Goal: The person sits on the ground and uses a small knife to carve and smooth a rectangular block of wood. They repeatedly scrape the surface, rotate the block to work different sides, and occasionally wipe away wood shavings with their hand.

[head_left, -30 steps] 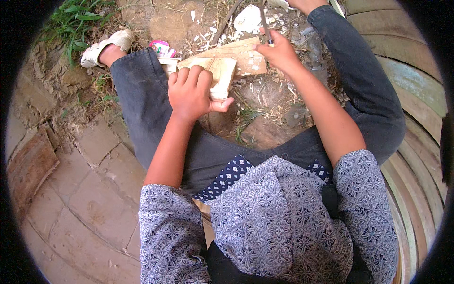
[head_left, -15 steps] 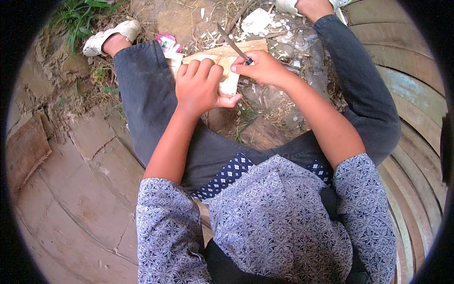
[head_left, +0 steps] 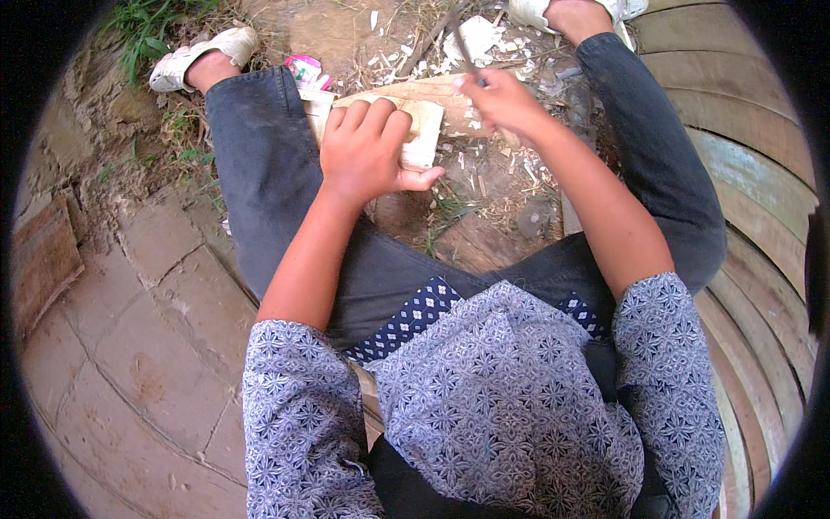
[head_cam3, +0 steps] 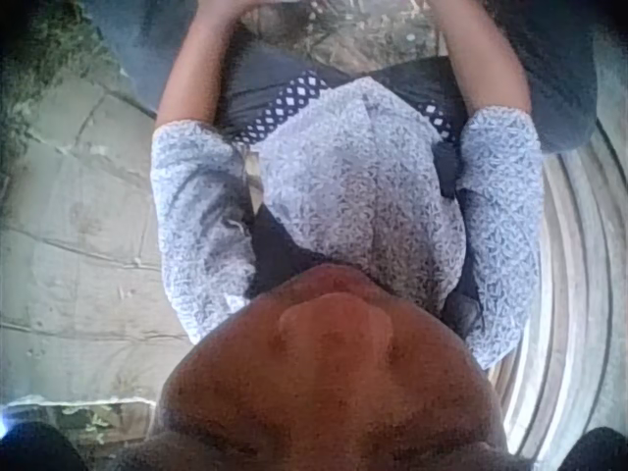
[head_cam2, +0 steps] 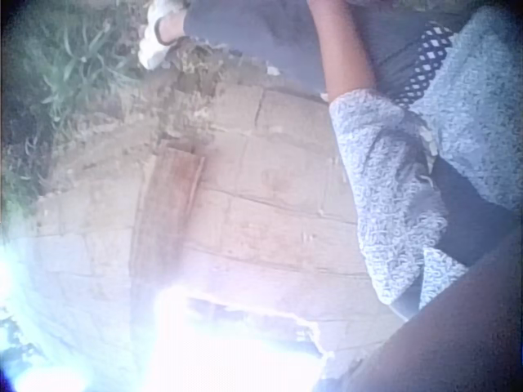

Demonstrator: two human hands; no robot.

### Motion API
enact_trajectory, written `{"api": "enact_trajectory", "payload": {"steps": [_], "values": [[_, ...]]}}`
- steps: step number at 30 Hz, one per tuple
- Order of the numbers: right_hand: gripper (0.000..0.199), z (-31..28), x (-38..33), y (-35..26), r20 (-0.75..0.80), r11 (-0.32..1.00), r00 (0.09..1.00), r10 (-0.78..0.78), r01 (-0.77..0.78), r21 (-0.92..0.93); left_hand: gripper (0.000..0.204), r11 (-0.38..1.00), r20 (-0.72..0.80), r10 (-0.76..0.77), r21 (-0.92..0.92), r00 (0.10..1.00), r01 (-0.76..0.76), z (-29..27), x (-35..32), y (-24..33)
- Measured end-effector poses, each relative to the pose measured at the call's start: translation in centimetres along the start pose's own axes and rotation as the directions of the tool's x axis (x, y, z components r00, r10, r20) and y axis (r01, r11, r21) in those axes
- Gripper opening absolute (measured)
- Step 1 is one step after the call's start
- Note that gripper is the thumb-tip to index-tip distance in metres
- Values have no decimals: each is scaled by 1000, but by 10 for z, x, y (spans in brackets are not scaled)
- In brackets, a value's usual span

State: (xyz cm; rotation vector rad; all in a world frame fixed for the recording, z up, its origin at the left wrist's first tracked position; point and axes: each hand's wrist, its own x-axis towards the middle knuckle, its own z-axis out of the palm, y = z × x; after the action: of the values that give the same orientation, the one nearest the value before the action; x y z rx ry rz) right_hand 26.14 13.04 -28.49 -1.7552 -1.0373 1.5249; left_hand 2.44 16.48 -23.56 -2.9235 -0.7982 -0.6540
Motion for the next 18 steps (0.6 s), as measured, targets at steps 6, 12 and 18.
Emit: {"api": "enact_trajectory", "payload": {"steps": [6, 12, 18], "values": [[55, -50, -35, 52, -20, 943, 977, 214, -212, -255, 75, 999, 92, -54, -3, 994, 54, -8, 8, -5], [46, -55, -65, 124, -142, 794, 978, 153, -207, -571, 100, 939, 59, -335, 96, 940, 329, -34, 13, 7], [45, -46, -80, 120, -132, 688, 974, 185, -225, -690, 112, 757, 265, -545, -253, 795, 603, -46, -22, 16]]}}
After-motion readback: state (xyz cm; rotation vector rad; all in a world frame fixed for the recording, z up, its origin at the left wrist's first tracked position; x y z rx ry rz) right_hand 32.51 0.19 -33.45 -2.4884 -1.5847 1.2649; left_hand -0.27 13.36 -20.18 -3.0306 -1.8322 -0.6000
